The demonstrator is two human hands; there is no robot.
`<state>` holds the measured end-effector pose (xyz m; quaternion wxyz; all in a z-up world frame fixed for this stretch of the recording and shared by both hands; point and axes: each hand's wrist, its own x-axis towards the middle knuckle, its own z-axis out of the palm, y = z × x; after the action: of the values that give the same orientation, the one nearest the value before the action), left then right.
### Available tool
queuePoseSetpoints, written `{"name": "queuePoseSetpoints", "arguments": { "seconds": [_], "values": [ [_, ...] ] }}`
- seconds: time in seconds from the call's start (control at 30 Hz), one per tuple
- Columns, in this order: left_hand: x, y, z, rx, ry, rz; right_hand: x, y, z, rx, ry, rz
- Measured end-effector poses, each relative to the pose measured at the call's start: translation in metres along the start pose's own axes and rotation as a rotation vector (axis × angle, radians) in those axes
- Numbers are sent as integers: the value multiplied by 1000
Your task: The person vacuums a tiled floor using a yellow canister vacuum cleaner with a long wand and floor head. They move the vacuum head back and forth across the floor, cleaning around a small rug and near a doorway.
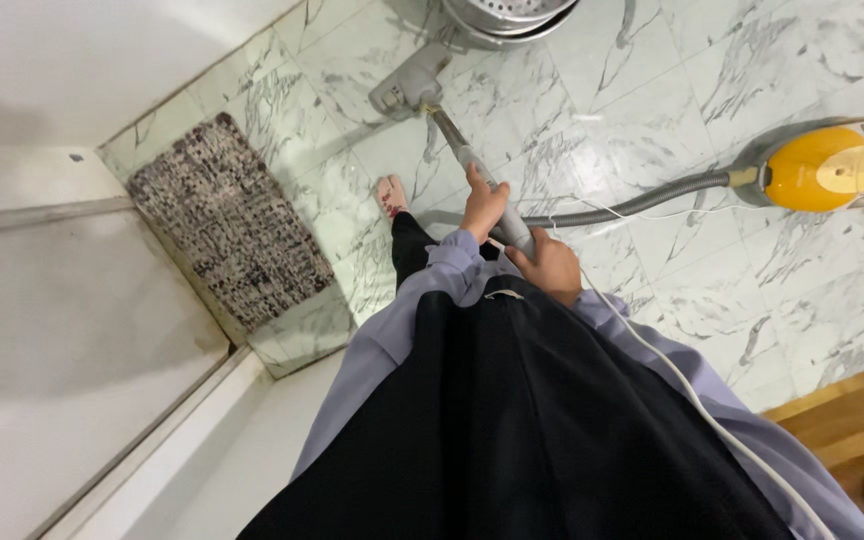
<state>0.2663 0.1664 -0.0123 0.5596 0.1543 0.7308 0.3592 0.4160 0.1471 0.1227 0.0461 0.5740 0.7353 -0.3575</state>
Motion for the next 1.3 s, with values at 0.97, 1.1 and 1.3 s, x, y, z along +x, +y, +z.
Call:
{"name": "queuePoseSetpoints", "arguments": {
  "seconds": [0.97, 1.1, 1.3],
  "values": [
    [144, 134, -111, -31, -134, -40, 165, -138, -14, 67, 16, 120],
    [163, 152, -126, 7, -161, -72, 186, -153, -14, 80, 19, 117],
    [178, 177, -144, -174, -195, -72, 214, -166, -7, 114, 14, 83]
  ]
}}
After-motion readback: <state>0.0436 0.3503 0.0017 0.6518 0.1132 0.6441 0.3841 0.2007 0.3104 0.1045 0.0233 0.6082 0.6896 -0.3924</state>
